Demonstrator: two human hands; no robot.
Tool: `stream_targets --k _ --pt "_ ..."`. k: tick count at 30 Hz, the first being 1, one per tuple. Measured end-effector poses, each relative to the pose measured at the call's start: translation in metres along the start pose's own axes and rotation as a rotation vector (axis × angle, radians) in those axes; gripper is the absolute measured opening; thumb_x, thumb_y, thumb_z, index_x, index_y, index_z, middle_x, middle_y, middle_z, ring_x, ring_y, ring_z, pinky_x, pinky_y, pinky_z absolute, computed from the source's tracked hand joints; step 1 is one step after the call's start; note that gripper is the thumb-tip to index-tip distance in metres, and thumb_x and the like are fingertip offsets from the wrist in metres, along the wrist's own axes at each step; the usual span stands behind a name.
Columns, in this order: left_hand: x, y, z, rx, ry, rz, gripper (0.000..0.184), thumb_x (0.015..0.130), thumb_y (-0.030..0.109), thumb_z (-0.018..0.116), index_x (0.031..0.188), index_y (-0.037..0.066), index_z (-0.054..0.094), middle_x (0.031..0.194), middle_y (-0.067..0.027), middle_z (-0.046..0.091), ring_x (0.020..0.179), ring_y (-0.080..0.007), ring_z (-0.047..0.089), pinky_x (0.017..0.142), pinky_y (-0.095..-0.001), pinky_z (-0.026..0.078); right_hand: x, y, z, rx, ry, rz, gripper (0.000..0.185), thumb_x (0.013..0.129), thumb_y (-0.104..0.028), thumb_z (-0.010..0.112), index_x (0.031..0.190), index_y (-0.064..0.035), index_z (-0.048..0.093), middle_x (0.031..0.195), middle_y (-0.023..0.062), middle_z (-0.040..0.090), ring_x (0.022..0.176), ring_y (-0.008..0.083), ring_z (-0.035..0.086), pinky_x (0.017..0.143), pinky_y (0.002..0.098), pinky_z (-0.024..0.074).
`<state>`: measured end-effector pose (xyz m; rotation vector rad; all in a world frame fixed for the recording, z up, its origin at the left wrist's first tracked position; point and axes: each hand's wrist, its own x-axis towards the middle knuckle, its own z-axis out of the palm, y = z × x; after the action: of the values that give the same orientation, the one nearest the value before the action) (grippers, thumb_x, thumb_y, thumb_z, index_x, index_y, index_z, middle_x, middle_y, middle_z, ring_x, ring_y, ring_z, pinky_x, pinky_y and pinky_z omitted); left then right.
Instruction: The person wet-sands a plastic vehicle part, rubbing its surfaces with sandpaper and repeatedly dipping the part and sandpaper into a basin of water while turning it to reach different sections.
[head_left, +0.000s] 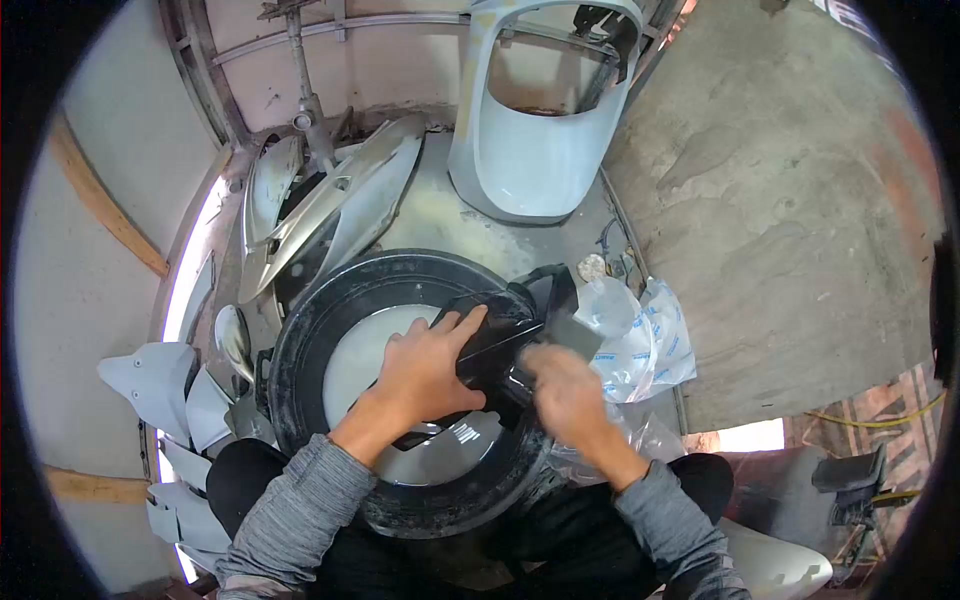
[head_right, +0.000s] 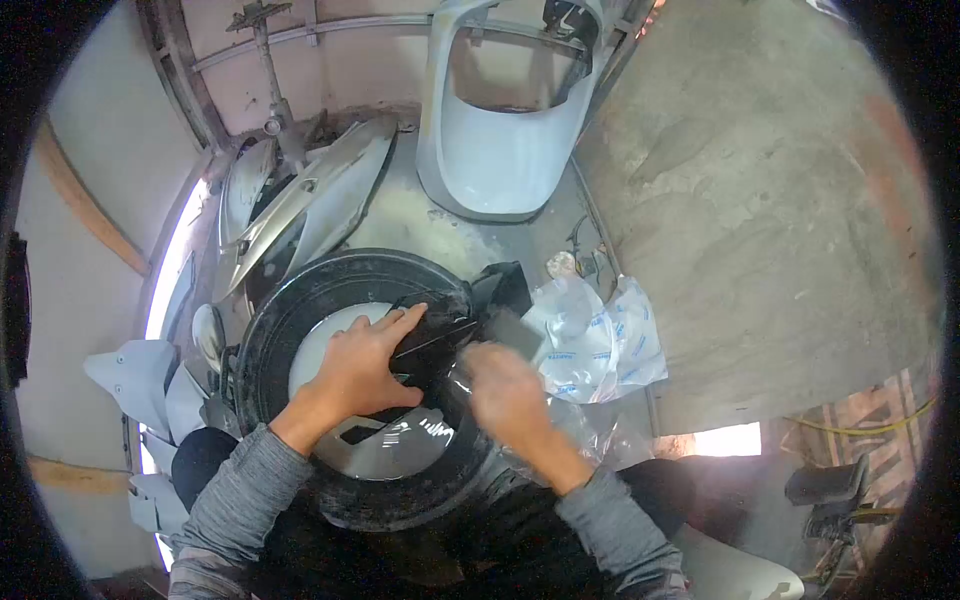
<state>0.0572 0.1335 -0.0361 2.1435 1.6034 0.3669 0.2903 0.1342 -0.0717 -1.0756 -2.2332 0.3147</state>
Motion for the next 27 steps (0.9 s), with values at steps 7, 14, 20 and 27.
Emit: stream_targets --k 7,14,20,27 --pt "-0.002 -0.002 0.0 0.009 -0.003 0.002 0.106 0.059 0.035 0.087 0.152 0.018 0.039 0.144 -0.0142 0.053 0.11 -0.0428 0.06 0.091 -0.0544 0.05 -0.002 0.007 0.001 0.094 -0.017 0.222 0.027 0.079 -0.003 0.055 0.102 0.0015 0.071 0.109 0.0176 0.07 0.108 0.0342 0.066 0.097 0.0434 0.0519" --pt "-0.008 -0.003 0.009 0.044 0.032 0.008 0.103 0.059 0.034 0.086 0.15 0.016 0.041 0.137 -0.0116 0.056 0.107 -0.0387 0.06 0.086 -0.0531 0.051 -0.011 0.023 0.005 0.152 0.011 0.355 0.032 0.083 -0.001 0.05 0.106 0.0027 0.072 0.112 0.0205 0.071 0.109 0.0373 0.067 0.099 0.0416 0.0508" --pt "-0.011 -0.006 0.016 0.048 0.042 0.026 0.106 0.059 0.035 0.087 0.152 0.016 0.038 0.137 -0.0112 0.055 0.104 -0.0392 0.061 0.085 -0.0493 0.052 -0.019 0.031 0.009 0.232 -0.025 0.438 0.033 0.085 -0.003 0.051 0.112 0.0035 0.07 0.123 0.0237 0.067 0.119 0.0377 0.062 0.104 0.0406 0.0484" --pt "-0.011 -0.005 0.016 0.058 0.011 0.012 0.108 0.059 0.036 0.087 0.153 0.015 0.037 0.135 -0.0111 0.056 0.1 -0.0387 0.062 0.083 -0.0494 0.053 -0.026 0.014 0.004 0.094 -0.022 0.197 0.04 0.081 -0.002 0.055 0.119 0.0018 0.067 0.126 0.0232 0.065 0.122 0.0378 0.06 0.105 0.0453 0.0477"
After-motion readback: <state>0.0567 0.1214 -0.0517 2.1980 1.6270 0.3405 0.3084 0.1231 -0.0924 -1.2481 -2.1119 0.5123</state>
